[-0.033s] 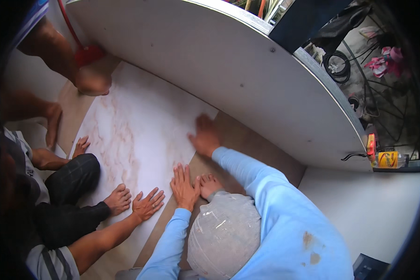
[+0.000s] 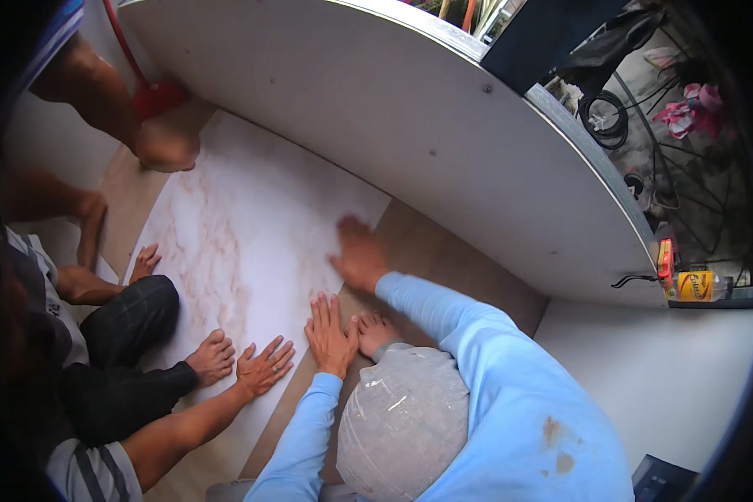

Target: The person installs marble-patterned adhesive flooring sheets on a floor by peeling back the plastic film and smoothing the sheets down by hand and with a cloth.

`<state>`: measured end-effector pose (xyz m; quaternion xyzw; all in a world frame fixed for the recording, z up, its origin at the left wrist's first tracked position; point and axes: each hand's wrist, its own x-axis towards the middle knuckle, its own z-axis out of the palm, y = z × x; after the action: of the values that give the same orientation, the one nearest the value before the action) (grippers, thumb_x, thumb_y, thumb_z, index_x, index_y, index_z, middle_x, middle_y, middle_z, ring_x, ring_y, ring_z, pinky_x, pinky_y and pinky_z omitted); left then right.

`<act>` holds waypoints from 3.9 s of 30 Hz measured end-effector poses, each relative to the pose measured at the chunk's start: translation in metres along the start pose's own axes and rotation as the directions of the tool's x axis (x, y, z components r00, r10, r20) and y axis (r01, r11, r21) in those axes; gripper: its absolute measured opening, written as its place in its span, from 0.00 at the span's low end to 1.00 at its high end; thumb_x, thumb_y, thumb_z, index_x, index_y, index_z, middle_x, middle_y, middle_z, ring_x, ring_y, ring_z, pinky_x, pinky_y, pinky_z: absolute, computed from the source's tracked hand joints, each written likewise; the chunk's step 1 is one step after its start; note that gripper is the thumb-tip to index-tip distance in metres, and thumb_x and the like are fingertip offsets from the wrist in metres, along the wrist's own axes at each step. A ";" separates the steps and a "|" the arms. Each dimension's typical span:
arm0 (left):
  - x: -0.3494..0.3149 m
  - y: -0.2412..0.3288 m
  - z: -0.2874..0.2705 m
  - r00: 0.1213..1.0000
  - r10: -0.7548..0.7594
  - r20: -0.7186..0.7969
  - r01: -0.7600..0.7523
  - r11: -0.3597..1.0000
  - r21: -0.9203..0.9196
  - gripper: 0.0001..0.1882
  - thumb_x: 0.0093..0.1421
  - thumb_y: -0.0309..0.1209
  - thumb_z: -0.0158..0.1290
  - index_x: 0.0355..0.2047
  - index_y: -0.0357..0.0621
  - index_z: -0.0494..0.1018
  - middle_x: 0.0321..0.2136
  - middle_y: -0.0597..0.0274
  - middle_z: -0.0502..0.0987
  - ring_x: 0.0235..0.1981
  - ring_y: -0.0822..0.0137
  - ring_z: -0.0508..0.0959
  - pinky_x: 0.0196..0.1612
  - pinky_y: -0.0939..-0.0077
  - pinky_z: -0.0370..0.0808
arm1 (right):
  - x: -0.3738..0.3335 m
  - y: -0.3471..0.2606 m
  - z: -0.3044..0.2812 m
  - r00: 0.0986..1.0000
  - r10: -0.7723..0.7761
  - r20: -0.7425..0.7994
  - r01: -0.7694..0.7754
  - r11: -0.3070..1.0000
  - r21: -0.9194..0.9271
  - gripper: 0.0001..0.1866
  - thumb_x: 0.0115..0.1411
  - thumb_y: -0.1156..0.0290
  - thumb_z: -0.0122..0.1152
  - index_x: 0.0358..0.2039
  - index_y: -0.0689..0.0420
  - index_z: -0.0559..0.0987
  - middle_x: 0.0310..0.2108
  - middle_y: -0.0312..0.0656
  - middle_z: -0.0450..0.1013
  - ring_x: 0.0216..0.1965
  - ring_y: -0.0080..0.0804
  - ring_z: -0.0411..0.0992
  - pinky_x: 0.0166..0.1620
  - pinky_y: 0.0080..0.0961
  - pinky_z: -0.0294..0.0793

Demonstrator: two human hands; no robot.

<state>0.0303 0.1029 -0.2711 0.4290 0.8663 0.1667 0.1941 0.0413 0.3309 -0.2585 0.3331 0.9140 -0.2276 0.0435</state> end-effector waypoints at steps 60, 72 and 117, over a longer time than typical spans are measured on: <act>0.090 -0.075 -0.011 0.983 -0.183 -0.014 0.183 0.981 0.058 0.38 0.72 0.57 0.53 0.77 0.58 0.66 0.82 0.56 0.56 0.82 0.50 0.53 0.81 0.36 0.44 | 0.453 -0.130 0.023 0.696 -0.700 -0.162 0.658 0.712 -0.246 0.42 0.75 0.46 0.53 0.77 0.63 0.62 0.80 0.55 0.57 0.82 0.55 0.51 0.83 0.51 0.46; 0.088 -0.086 -0.009 0.906 -0.368 -0.208 0.372 0.928 -0.019 0.42 0.74 0.50 0.51 0.79 0.37 0.57 0.82 0.47 0.51 0.84 0.48 0.47 0.83 0.46 0.39 | 0.178 -0.079 0.041 0.606 -0.782 0.149 0.791 0.611 -0.011 0.37 0.78 0.49 0.47 0.78 0.61 0.63 0.81 0.51 0.55 0.83 0.53 0.48 0.83 0.53 0.40; -0.016 -0.199 -0.044 0.669 -0.625 -0.402 0.635 0.762 -0.128 0.37 0.78 0.45 0.45 0.80 0.39 0.55 0.82 0.47 0.51 0.83 0.49 0.49 0.84 0.51 0.43 | 0.097 -0.204 0.114 0.386 -0.868 0.312 0.919 0.393 -0.043 0.34 0.80 0.52 0.44 0.80 0.55 0.62 0.83 0.43 0.54 0.84 0.50 0.45 0.83 0.56 0.38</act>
<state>-0.1169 -0.0303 -0.3206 0.0593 0.9830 0.1680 0.0431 -0.1706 0.1996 -0.3036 -0.2513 0.9535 -0.1559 0.0577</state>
